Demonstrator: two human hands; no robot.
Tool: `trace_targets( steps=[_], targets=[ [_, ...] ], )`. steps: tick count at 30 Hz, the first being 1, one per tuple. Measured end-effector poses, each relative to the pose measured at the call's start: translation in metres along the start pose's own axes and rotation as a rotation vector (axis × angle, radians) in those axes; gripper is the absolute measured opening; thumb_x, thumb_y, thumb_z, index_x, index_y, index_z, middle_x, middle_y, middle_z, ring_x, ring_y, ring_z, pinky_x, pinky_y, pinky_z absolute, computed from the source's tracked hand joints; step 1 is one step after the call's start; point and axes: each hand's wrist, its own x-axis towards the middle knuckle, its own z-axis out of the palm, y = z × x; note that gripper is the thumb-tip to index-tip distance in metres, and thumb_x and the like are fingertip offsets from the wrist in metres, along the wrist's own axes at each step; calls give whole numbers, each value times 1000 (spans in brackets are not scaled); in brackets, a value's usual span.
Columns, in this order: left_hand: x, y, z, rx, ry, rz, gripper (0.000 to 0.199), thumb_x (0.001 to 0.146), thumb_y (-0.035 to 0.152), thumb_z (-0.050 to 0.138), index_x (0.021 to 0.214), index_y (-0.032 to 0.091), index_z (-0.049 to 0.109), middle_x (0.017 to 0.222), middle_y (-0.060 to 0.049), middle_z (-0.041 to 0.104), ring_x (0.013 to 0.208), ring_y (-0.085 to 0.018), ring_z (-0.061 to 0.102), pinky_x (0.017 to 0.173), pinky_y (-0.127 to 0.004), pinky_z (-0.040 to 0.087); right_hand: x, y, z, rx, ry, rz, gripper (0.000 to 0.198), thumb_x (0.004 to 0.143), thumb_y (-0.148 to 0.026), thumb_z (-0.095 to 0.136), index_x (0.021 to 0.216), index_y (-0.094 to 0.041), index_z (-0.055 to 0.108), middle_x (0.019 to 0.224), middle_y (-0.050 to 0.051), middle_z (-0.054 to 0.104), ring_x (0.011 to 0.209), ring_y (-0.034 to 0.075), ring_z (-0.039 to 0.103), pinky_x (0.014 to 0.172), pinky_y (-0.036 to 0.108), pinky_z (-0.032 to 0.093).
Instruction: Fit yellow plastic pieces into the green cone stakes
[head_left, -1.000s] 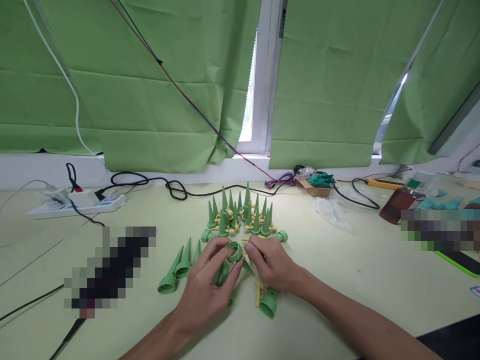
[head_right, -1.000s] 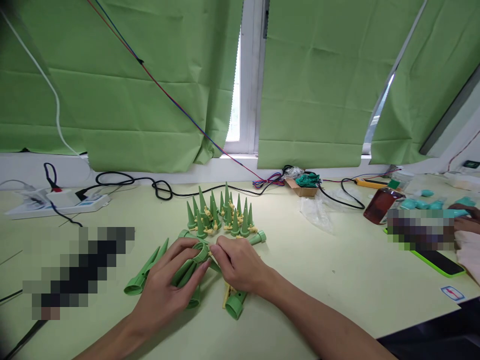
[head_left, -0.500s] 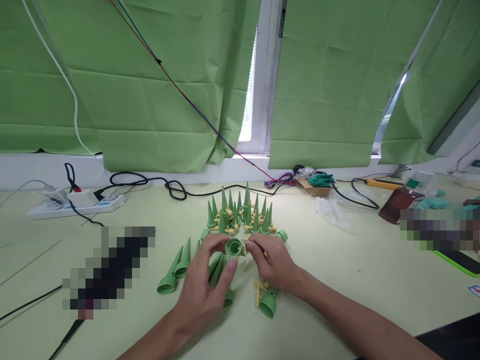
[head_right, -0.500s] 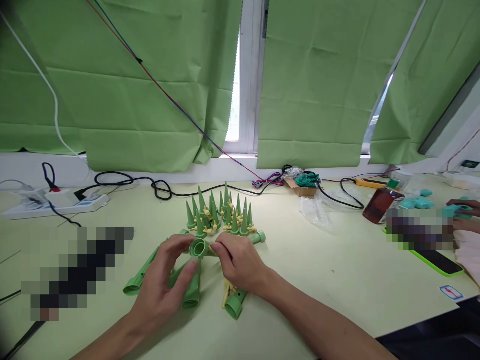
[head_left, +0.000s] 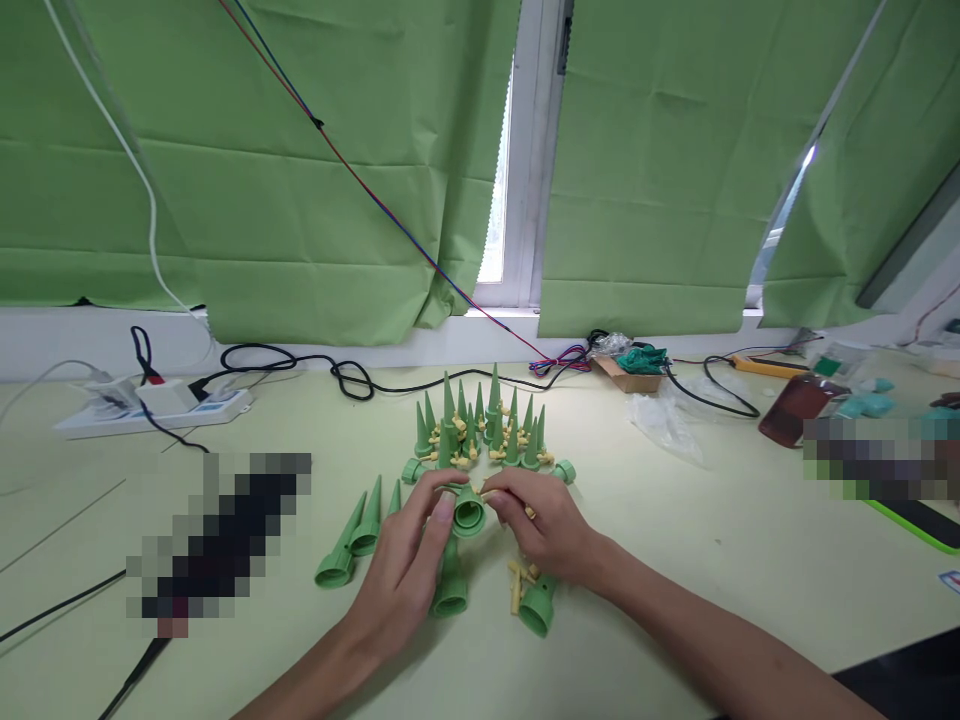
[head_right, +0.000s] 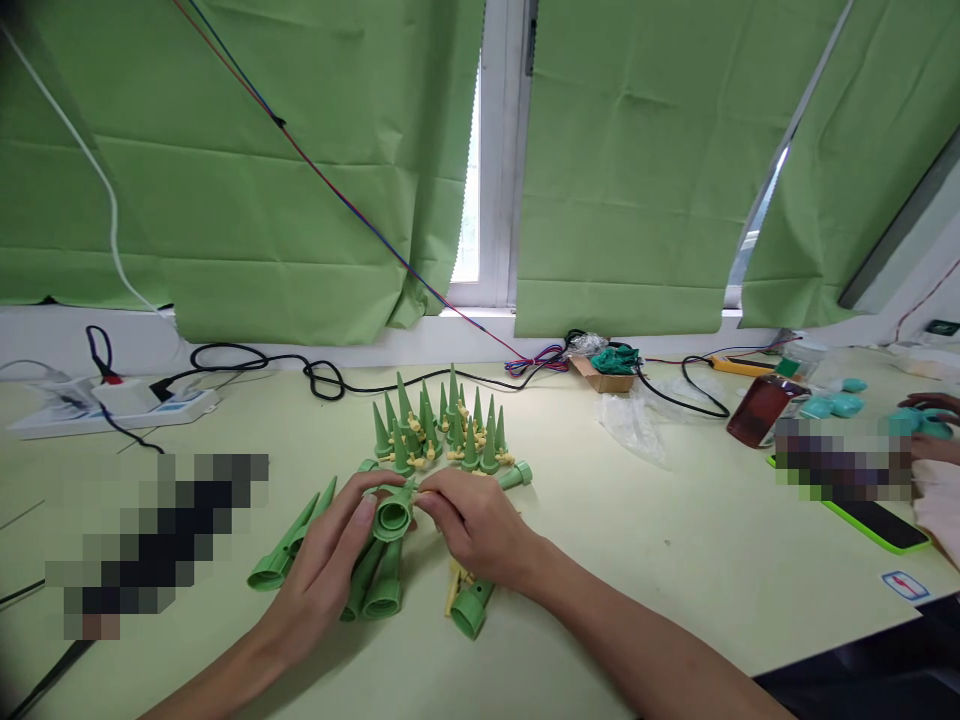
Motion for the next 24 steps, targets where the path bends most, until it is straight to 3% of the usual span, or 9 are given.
trace_targets(
  steps=[8,17,24],
  targets=[
    [2,1,-1,-59,2,-44,41,101,51,27,117,25,54,70,0,49,90,-23,59,73,-32,47,-2,-1,-1,23,-73,38,18,101,-23,44,89,-19,57,76,1,61,66,12,54,64,22,42],
    [0,-1,0,9,13,59,36,100,46,34,122,27,55,69,1,57,72,-21,61,59,-29,47,-2,-1,-2,35,-81,105,21,101,-27,41,86,-20,54,63,-3,50,53,11,44,55,23,36],
    [-1,-2,0,23,-30,105,31,101,43,36,122,25,50,76,0,57,72,-19,60,68,-31,50,-2,3,-2,-6,-87,144,25,101,-29,40,77,-22,43,60,-5,40,51,11,36,53,24,29]
  ],
)
